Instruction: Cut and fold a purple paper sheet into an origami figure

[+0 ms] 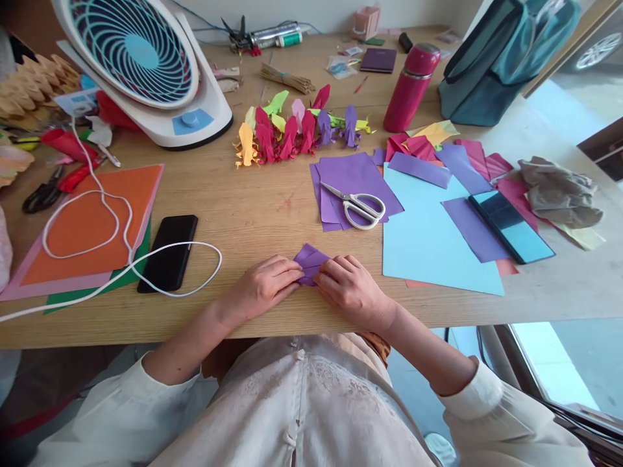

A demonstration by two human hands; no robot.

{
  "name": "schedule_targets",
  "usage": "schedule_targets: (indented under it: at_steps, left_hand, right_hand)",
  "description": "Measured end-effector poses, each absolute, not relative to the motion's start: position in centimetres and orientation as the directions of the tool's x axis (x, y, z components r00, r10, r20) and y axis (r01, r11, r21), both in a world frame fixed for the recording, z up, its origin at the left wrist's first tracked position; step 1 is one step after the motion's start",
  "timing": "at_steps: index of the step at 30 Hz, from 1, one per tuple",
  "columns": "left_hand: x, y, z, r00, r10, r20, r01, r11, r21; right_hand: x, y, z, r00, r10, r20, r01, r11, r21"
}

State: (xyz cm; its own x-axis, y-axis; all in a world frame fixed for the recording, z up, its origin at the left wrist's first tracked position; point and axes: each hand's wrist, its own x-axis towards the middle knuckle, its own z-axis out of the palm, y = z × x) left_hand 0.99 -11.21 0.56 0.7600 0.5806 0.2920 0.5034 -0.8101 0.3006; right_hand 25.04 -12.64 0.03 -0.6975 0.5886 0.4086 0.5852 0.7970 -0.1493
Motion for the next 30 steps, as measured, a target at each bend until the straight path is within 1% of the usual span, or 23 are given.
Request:
schedule_targets:
  at_steps: [3, 7, 9, 11, 17, 22, 26, 30]
  left_hand:
    - [1.0, -10.9, 0.6, 0.764, 0.585, 0.271, 0.518, -0.807, 0.283]
    - [0.9, -10.4, 0.7, 0.785, 0.559, 0.268, 0.505, -0.827, 0.245]
    - [0.8, -10.3, 0.8, 0.784, 0.548, 0.291, 0.497, -0.836, 0.234]
    - [0.7, -10.1, 0.7, 0.778, 0.545, 0.314, 0.494, -0.838, 0.231]
    - [0.8, -10.0, 0.6, 0.774, 0.546, 0.32, 0.496, -0.838, 0.229]
    - [1.3, -10.1, 0.5, 0.763, 0.557, 0.327, 0.505, -0.831, 0.234]
    - [1.3, -10.2, 0.5, 0.74, 0.596, 0.31, 0.531, -0.802, 0.274]
    - [1.1, -10.2, 0.5, 0.716, 0.634, 0.29, 0.538, -0.767, 0.349]
  right_hand:
    - [24.8, -12.7, 0.0, -0.682, 0.617, 0.393, 0.605, 0.778, -0.17]
    - [24.5, -12.9, 0.0, -0.604, 0.709, 0.364, 0.654, 0.702, -0.282]
    - [24.4, -13.1, 0.0, -0.577, 0.739, 0.349, 0.657, 0.673, -0.338]
    - [24.3, -13.1, 0.0, -0.562, 0.757, 0.333, 0.661, 0.653, -0.37]
    - [23.8, -13.1, 0.0, -0.549, 0.762, 0.342, 0.695, 0.644, -0.319]
    - [23.6, -12.9, 0.3, -0.542, 0.781, 0.311, 0.693, 0.624, -0.36]
    - [23.6, -12.8, 0.6, -0.535, 0.792, 0.293, 0.691, 0.61, -0.387]
    - [23.4, -12.7, 0.8, -0.52, 0.808, 0.278, 0.7, 0.589, -0.404]
